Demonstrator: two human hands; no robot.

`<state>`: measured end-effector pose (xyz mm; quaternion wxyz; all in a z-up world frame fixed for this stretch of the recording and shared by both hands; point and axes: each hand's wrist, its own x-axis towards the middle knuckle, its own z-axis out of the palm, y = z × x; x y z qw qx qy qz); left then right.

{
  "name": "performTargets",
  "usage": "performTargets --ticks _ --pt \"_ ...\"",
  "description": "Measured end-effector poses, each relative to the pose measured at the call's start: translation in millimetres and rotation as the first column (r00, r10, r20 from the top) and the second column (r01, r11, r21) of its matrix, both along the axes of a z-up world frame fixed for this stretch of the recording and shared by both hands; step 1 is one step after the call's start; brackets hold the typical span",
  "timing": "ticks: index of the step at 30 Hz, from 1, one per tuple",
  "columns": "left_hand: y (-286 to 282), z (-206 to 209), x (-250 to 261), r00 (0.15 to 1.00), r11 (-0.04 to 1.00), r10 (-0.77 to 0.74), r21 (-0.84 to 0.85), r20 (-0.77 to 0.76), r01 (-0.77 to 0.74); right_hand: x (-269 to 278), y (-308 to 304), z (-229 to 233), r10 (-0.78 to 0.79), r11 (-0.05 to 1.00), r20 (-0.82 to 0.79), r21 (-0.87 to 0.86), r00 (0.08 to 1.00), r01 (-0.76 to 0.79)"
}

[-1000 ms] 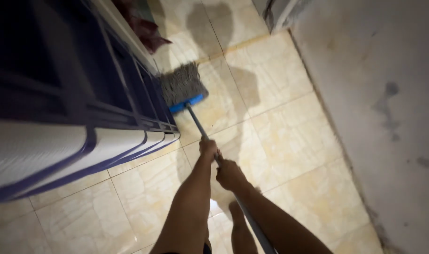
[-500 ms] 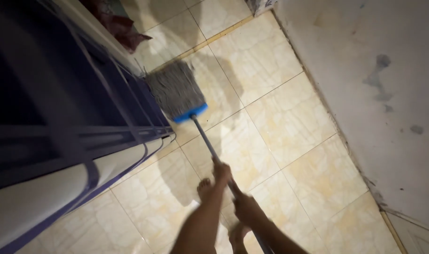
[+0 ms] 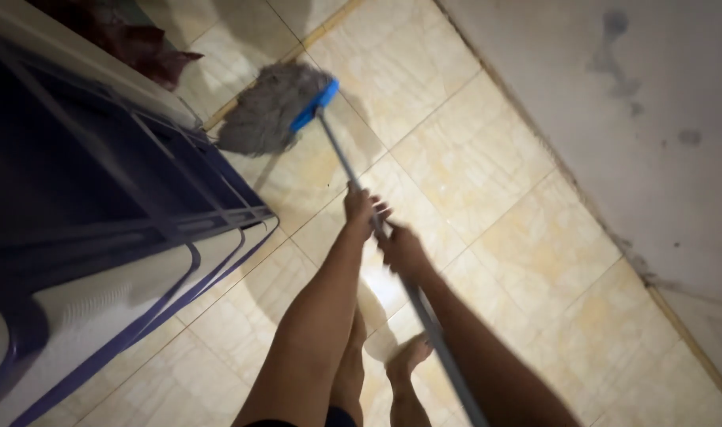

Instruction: Mop the tiled floor in a residential hallway or bedroom area.

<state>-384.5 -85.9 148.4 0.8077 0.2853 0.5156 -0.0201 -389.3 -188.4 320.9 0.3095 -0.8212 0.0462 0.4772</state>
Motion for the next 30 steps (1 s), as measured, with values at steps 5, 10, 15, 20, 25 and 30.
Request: performTargets --ticks 5,10,15,20,25,30 --pt "-29.0 63.1 16.7 0.984 0.971 -0.173 0.162 -0.034 0.176 28.9 -16.5 57.4 0.065 0.989 0.032 0.129 0.997 -0.068" --pt "-58.6 52.3 13.6 0.917 0.836 -0.387 0.381 -0.1 0.394 -13.6 -49.2 107.2 0.036 0.998 -0.138 0.058 0.99 -0.028" --pt "-130.3 29.9 -3.4 0.95 0.95 -0.306 0.076 0.058 0.302 -43.2 -129.4 43.6 -0.208 0.961 0.06 0.198 0.976 0.192" --pt "-144.6 6.9 -5.5 0.948 0.94 -0.318 0.124 -0.033 0.319 -68.5 -150.2 45.4 -0.098 0.979 0.124 0.191 0.988 0.073" --pt "-139.4 52.5 -49.5 0.934 0.881 -0.336 0.31 -0.12 0.357 -132.8 -148.3 45.9 0.073 0.977 0.215 0.182 0.974 -0.113" --pt "-111.6 68.7 -121.2 0.726 0.51 -0.546 0.522 -0.418 0.684 -189.3 -142.2 -8.3 0.249 0.9 0.5 0.197 0.83 -0.389"
